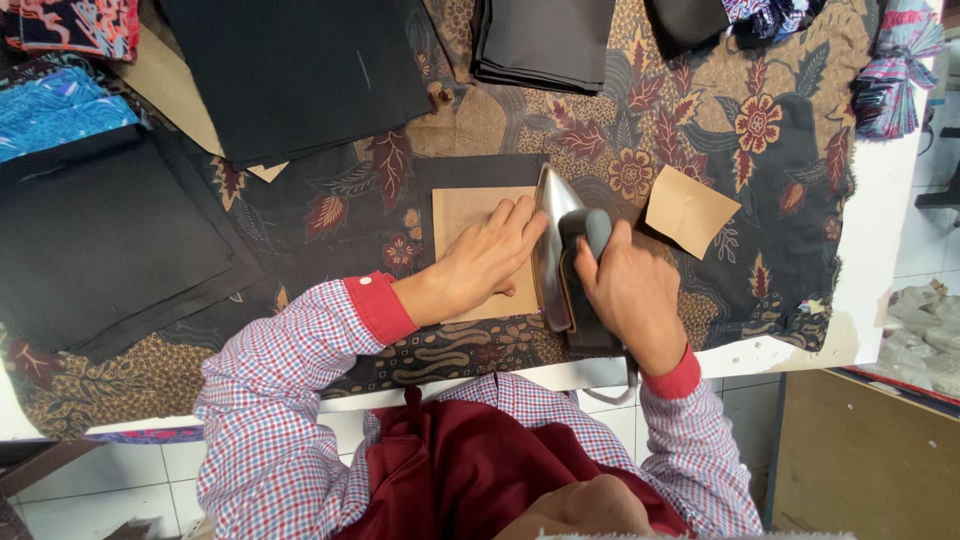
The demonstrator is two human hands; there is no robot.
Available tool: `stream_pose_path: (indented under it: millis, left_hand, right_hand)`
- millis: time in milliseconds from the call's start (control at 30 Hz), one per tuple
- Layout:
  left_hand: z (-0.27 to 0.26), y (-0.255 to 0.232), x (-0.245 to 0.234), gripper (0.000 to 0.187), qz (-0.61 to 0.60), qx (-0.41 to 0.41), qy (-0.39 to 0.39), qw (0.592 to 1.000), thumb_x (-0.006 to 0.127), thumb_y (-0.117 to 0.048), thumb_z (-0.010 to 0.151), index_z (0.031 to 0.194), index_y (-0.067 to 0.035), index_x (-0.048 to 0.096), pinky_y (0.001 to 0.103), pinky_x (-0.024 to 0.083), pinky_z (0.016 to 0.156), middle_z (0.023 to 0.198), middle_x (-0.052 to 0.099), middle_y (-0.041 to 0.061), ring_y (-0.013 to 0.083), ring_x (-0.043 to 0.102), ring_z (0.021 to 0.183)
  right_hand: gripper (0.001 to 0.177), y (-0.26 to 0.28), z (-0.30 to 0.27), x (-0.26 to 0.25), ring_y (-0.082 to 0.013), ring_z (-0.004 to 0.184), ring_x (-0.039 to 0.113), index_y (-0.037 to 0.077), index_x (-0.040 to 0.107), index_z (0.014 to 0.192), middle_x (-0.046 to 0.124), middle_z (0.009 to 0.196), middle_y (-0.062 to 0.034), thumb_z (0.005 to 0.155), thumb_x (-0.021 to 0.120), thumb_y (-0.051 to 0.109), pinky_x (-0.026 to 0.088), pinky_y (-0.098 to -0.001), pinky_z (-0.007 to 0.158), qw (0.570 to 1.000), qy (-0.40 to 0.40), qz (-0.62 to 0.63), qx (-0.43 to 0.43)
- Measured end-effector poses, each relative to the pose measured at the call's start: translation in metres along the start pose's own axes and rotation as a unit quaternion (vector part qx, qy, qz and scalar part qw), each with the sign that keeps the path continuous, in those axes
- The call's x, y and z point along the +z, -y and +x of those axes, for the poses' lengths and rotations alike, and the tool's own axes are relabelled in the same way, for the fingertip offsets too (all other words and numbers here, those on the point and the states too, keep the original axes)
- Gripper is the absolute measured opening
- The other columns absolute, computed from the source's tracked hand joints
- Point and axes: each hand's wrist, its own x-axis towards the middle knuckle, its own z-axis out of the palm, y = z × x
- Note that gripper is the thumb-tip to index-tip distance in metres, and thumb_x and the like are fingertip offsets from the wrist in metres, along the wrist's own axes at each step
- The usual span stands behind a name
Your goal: The person repeatedly irons small black fabric pieces using a brown paper template and a steam iron. They fold the fabric, place the template, press with the iron, remove the template, and stack the finished pieces. The process is repeated multiple times on a patterned tablecloth.
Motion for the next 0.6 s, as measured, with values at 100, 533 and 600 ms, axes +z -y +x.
stream_pose_path:
  millis: [100,533,600]
  left_hand:
    - [0.002,-0.001,0.000,0.110,0.000,0.001,-0.002,1.000,0.097,-0.027,0.042,0.135,0.003,0.045,0.029,0.059,0.077,0.115,0.047,0.014,0.0265,0.054,0.104]
    - [0.015,0.001,0.017,0.106,-0.009,0.009,0.055,0.998,0.098,-0.027,0.039,0.132,-0.008,0.052,0.038,0.058,0.084,0.145,0.038,0.022,0.0359,0.049,0.117]
    - [0.013,0.001,0.020,0.105,-0.011,0.012,0.053,0.998,0.098,-0.027,0.039,0.131,-0.007,0.053,0.038,0.058,0.084,0.144,0.039,0.021,0.0361,0.048,0.117]
  right_hand:
    - [0.045,-0.002,-0.025,0.005,-0.0428,0.053,0.066,0.000,0.056,0.106,0.066,0.060,-0.0218,0.100,0.056,0.044,0.051,-0.0511,0.048,1.000,-0.003,0.009,0.017]
    - [0.036,-0.075,-0.074,-0.021,-0.0399,0.062,0.068,0.006,0.061,0.107,0.068,0.069,-0.0213,0.092,0.068,0.038,0.051,-0.0492,0.057,0.985,0.043,0.147,0.085]
    - [0.029,-0.114,-0.091,-0.042,-0.0286,0.075,0.067,0.003,0.062,0.116,0.067,0.084,-0.0167,0.093,0.067,0.020,0.051,-0.0402,0.068,0.956,-0.035,0.275,0.099]
